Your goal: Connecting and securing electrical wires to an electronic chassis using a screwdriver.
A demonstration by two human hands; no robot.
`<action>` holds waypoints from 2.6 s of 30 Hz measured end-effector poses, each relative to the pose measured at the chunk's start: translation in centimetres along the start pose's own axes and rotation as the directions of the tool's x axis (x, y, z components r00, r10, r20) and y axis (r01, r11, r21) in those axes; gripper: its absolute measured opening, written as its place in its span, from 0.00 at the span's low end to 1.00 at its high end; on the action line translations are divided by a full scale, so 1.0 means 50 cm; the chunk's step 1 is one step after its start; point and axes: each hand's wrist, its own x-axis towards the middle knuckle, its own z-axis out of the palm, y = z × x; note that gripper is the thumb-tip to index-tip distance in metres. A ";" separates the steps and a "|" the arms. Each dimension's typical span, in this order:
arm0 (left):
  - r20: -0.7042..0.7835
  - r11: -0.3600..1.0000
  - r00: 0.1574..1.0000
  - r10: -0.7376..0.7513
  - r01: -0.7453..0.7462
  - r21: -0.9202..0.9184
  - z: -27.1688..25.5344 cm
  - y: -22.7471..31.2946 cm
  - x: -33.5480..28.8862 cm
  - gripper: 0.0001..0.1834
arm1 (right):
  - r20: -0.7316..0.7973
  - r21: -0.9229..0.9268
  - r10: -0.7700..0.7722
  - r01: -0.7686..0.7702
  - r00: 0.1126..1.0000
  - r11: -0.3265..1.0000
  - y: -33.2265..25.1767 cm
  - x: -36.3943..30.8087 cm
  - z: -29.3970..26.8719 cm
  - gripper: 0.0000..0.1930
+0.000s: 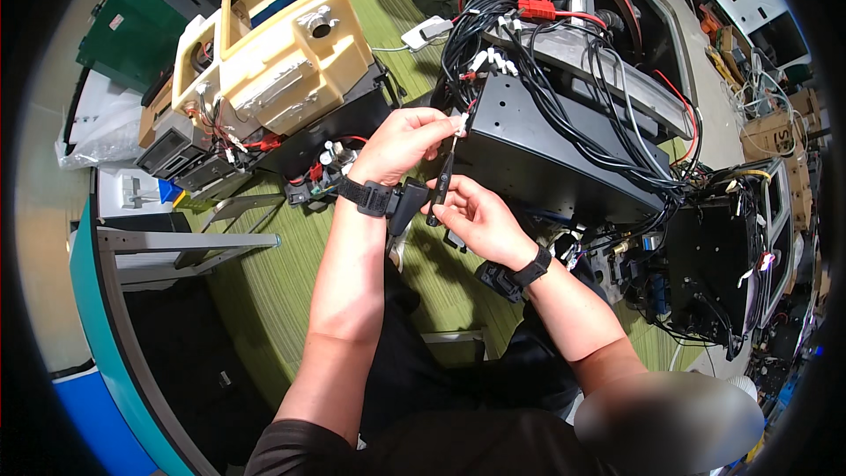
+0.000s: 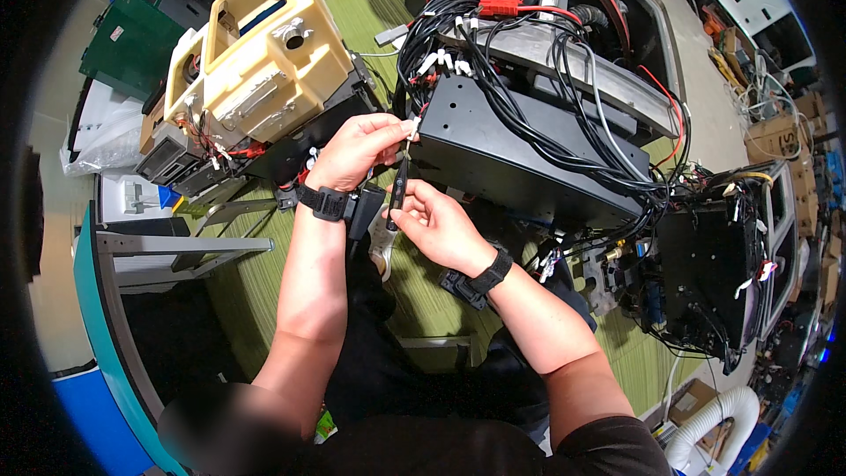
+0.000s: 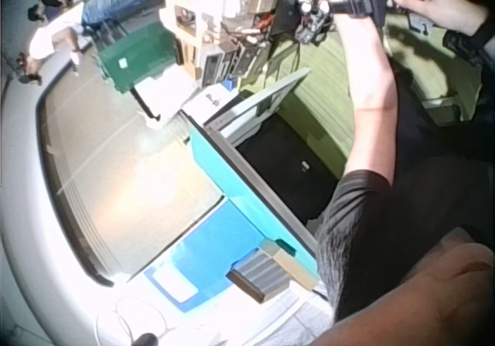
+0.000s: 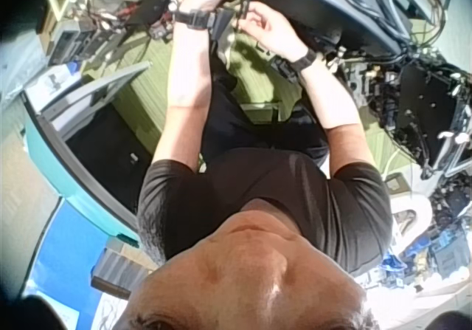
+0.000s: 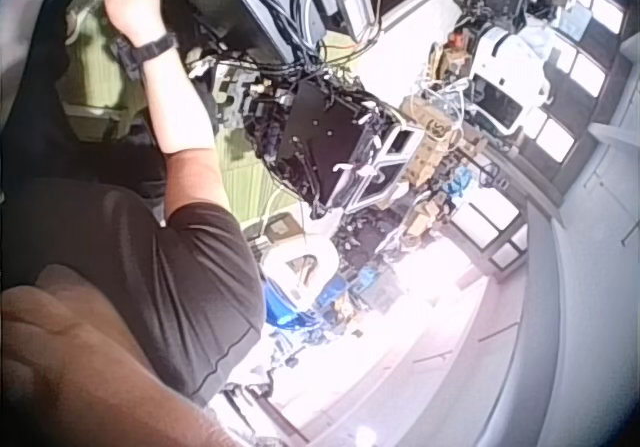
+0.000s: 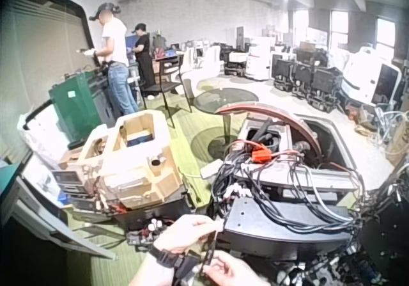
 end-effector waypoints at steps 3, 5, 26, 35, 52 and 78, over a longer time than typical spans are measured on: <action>0.003 1.000 1.000 0.001 -0.001 0.005 0.003 0.002 0.000 0.11 | -0.012 -0.001 0.007 -0.007 1.000 1.000 0.000 -0.001 0.000 0.13; 0.003 1.000 1.000 -0.001 0.001 0.009 0.003 0.004 -0.001 0.11 | -0.010 0.000 0.007 -0.007 1.000 1.000 0.000 -0.001 0.000 0.13; -0.013 1.000 1.000 -0.002 0.002 0.017 -0.005 -0.004 0.002 0.12 | 0.068 0.198 0.017 -0.030 0.998 0.980 -0.031 -0.009 0.007 0.15; -0.010 1.000 1.000 -0.009 0.009 0.010 -0.003 -0.005 0.002 0.12 | 0.052 0.222 0.028 -0.038 0.998 0.974 -0.033 -0.009 0.004 0.14; -0.003 1.000 1.000 0.009 -0.009 -0.028 -0.001 0.002 -0.005 0.12 | 0.036 0.179 0.043 -0.049 0.998 0.983 -0.032 -0.002 -0.009 0.16; 0.060 0.999 0.998 0.025 -0.027 0.020 -0.009 -0.001 -0.007 0.13 | 0.101 0.215 -0.012 -0.011 0.995 0.977 -0.038 -0.007 -0.013 0.18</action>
